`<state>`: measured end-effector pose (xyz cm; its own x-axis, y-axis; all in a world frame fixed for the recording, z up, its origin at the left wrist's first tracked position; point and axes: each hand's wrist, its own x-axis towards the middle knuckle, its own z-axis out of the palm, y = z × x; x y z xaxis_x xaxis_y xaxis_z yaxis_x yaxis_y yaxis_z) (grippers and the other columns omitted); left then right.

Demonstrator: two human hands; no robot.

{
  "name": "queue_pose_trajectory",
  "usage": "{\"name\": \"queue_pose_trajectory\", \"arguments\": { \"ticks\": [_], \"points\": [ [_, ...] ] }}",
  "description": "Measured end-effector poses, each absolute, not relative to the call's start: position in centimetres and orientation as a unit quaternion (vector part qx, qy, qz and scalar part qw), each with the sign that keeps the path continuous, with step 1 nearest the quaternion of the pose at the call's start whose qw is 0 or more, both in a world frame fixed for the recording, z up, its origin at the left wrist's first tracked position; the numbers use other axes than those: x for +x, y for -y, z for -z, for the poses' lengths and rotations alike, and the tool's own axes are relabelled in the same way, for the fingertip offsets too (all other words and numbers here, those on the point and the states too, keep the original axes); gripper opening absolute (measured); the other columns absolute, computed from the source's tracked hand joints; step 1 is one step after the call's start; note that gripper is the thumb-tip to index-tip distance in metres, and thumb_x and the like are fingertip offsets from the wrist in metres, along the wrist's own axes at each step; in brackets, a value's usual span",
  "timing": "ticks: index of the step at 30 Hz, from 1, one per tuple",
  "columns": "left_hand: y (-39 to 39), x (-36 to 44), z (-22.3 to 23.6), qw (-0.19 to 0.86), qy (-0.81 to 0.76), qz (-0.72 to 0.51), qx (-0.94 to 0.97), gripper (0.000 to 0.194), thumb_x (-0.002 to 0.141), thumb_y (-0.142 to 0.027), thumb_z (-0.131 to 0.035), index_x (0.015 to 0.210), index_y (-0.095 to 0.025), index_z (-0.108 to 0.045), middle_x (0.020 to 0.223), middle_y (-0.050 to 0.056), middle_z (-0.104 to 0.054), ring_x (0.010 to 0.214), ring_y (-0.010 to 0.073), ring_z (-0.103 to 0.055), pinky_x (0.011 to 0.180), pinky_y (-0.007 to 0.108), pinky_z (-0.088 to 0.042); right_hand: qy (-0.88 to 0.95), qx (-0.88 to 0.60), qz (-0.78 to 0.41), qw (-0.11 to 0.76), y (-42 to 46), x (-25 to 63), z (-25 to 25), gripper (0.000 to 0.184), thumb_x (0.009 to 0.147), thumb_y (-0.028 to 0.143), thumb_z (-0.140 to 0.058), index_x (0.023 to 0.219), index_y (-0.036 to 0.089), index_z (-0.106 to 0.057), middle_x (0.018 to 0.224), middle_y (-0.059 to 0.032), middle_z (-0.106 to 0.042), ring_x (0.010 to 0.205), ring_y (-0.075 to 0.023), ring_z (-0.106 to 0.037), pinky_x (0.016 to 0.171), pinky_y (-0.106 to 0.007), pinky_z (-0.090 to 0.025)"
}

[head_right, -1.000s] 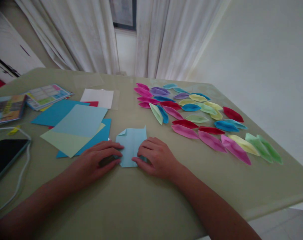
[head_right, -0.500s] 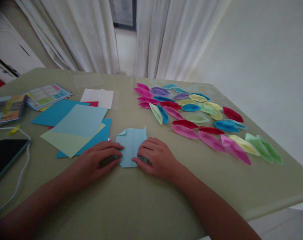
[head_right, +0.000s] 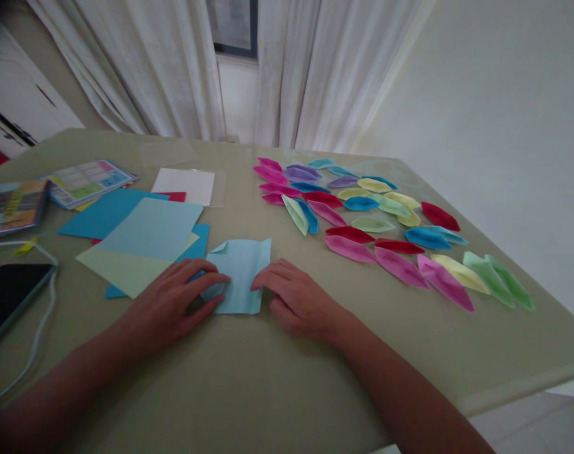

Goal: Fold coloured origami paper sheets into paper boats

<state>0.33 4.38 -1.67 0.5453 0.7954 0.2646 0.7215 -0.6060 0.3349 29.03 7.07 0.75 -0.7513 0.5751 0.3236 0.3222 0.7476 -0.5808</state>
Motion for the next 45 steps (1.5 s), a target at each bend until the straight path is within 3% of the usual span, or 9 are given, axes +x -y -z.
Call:
{"name": "queue_pose_trajectory", "arguments": {
  "ticks": [2,5,10,13,16,26,32,38,45],
  "points": [
    [-4.3,0.4,2.2,0.102,-0.395,-0.202,0.89,0.037,0.104,-0.014,-0.051,0.136,-0.026,-0.065,0.136,0.009,-0.067,0.126,0.0283,-0.061,0.108,0.05,-0.05,0.901,-0.247,-0.265,0.24,-7.2,29.2,-0.7,0.043,0.089,-0.001,-0.05,0.124,0.019,-0.064,0.123,-0.011,-0.071,0.116,-0.025,-0.062,0.104,-0.044,-0.052],
    [-4.1,0.4,2.7,0.107,-0.349,-0.181,0.913,0.059,0.099,0.003,-0.043,0.142,-0.032,-0.062,0.149,0.004,-0.063,0.137,0.0249,-0.057,0.117,0.05,-0.046,0.908,-0.246,-0.264,0.214,-7.5,29.5,-0.7,0.026,0.098,0.008,-0.059,0.117,0.022,-0.07,0.125,-0.0107,-0.07,0.119,-0.0245,-0.063,0.105,-0.043,-0.052],
    [-3.7,0.7,2.6,0.086,-0.347,-0.132,0.925,0.069,0.094,0.005,-0.052,0.148,-0.037,-0.058,0.154,0.006,-0.058,0.145,0.0291,-0.051,0.121,0.055,-0.043,0.917,-0.237,-0.273,0.17,-8.1,30.3,-1.1,0.014,0.1,0.021,-0.07,0.112,0.026,-0.077,0.135,-0.009,-0.066,0.127,-0.024,-0.06,0.11,-0.042,-0.049],
    [-3.4,1.2,2.4,0.062,-0.328,-0.118,0.935,0.064,0.097,-0.001,-0.057,0.15,-0.038,-0.057,0.154,0.008,-0.058,0.148,0.0332,-0.048,0.122,0.064,-0.039,0.915,-0.24,-0.281,0.164,-8.5,30.4,-1.1,0.011,0.101,0.023,-0.07,0.108,0.026,-0.078,0.134,-0.0077,-0.065,0.128,-0.0233,-0.059,0.111,-0.041,-0.047],
    [-3.2,1.4,2.5,0.057,-0.31,-0.112,0.942,0.058,0.101,-0.004,-0.055,0.148,-0.038,-0.058,0.154,0.009,-0.06,0.145,0.0312,-0.053,0.122,0.069,-0.035,0.897,-0.274,-0.297,0.179,-8.5,30.0,-0.7,0.004,0.101,0.025,-0.071,0.102,0.023,-0.075,0.122,-0.0075,-0.069,0.118,-0.0221,-0.062,0.105,-0.038,-0.049],
    [-3.1,1.4,2.7,0.079,-0.281,-0.167,0.942,0.044,0.104,-0.005,-0.05,0.138,-0.029,-0.066,0.143,0.004,-0.07,0.135,0.0223,-0.061,0.132,0.061,-0.017,0.87,-0.345,-0.286,0.206,-7.6,28.6,0.0,0.007,0.097,0.02,-0.073,0.094,0.02,-0.066,0.106,-0.0068,-0.066,0.103,-0.0231,-0.059,0.093,-0.038,-0.048],
    [-3.0,1.7,2.7,0.101,-0.292,-0.174,0.935,0.043,0.107,-0.007,-0.047,0.143,-0.024,-0.06,0.14,0.005,-0.072,0.131,0.0198,-0.063,0.133,0.054,-0.019,0.866,-0.359,-0.274,0.216,-7.6,28.4,0.4,0.012,0.092,0.015,-0.076,0.089,0.02,-0.065,0.103,-0.0056,-0.066,0.1,-0.0224,-0.06,0.091,-0.037,-0.047],
    [-2.9,2.1,2.5,0.084,-0.309,-0.142,0.936,0.054,0.102,-0.003,-0.049,0.146,-0.031,-0.06,0.138,0.006,-0.069,0.129,0.0241,-0.063,0.128,0.061,-0.027,0.862,-0.361,-0.283,0.217,-7.8,28.5,0.4,0.012,0.092,0.017,-0.078,0.089,0.02,-0.067,0.104,-0.0057,-0.067,0.101,-0.0226,-0.061,0.092,-0.037,-0.048],
    [-3.0,2.0,2.3,0.084,-0.308,-0.126,0.939,0.058,0.1,-0.001,-0.051,0.147,-0.034,-0.058,0.14,0.005,-0.067,0.13,0.0245,-0.061,0.127,0.061,-0.028,0.863,-0.363,-0.278,0.214,-7.8,28.5,0.3,0.011,0.092,0.016,-0.077,0.091,0.02,-0.066,0.104,-0.006,-0.066,0.102,-0.0231,-0.061,0.092,-0.038,-0.048]
  ]
}}
